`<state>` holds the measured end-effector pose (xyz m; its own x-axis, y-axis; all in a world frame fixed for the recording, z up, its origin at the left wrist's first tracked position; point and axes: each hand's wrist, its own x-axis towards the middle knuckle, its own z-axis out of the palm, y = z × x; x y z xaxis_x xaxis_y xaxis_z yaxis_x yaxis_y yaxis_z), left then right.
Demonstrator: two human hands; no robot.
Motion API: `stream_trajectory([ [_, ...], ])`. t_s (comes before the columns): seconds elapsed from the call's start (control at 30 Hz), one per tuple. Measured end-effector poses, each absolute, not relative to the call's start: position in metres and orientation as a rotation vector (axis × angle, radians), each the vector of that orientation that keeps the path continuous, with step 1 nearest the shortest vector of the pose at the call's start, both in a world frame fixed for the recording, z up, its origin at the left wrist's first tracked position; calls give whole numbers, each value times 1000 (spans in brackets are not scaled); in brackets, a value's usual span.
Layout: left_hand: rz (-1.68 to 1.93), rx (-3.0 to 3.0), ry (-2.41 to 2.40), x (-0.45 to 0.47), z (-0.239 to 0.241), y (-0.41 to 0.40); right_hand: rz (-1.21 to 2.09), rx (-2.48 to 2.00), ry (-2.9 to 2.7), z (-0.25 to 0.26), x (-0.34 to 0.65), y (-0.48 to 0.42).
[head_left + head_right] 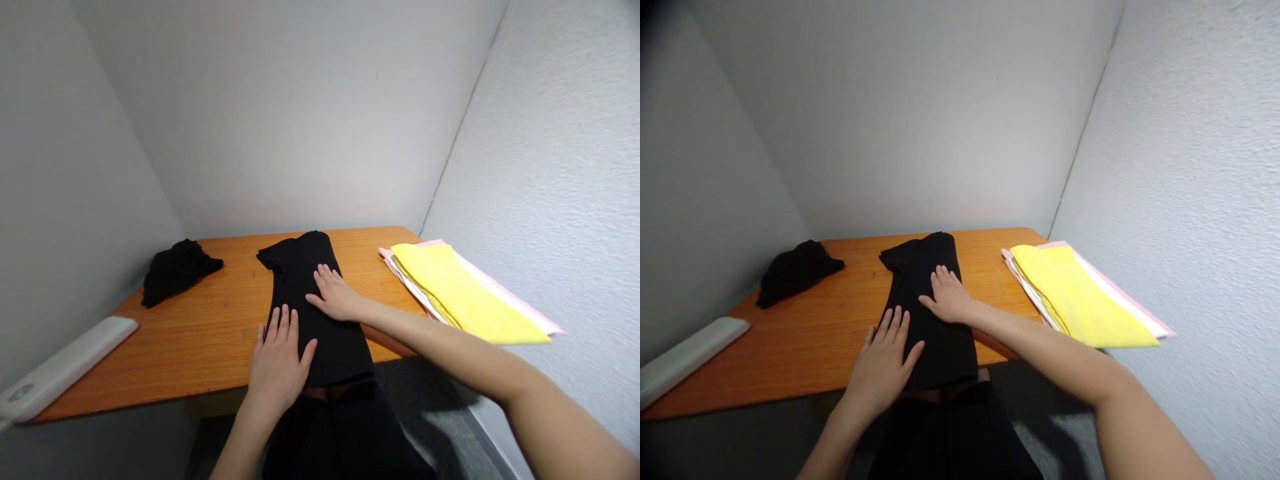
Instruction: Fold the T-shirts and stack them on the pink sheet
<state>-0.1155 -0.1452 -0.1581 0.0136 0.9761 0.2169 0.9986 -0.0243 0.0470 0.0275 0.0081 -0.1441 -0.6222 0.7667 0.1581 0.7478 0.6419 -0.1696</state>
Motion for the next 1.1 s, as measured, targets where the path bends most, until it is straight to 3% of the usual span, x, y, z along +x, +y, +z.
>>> stream_trajectory([
  [0.17,-333,-2148,-2111,-115,-157,-146,247,-1242,-2640,-153,78,-75],
  [0.33,-332,-2137,-2135,-115,-158,-147,277,-1237,-2640,-156,86,-97],
  [0.47,-317,-2148,-2153,-115,-156,-147,287,-1334,-2708,-130,59,-52],
  [0.63,-332,-2138,-2170,-114,-156,-148,48,-1246,-2647,-104,-1,56],
  [0.87,-405,-2283,-2189,-123,-144,-146,153,-1431,-2645,-153,-45,122],
  [1.0,-998,-2394,-2119,-122,-102,-161,153,-1449,-2651,-169,-45,126],
  [1.1,-1507,-2416,-1702,-113,-66,-189,143,-1458,-2663,-169,-44,130],
])
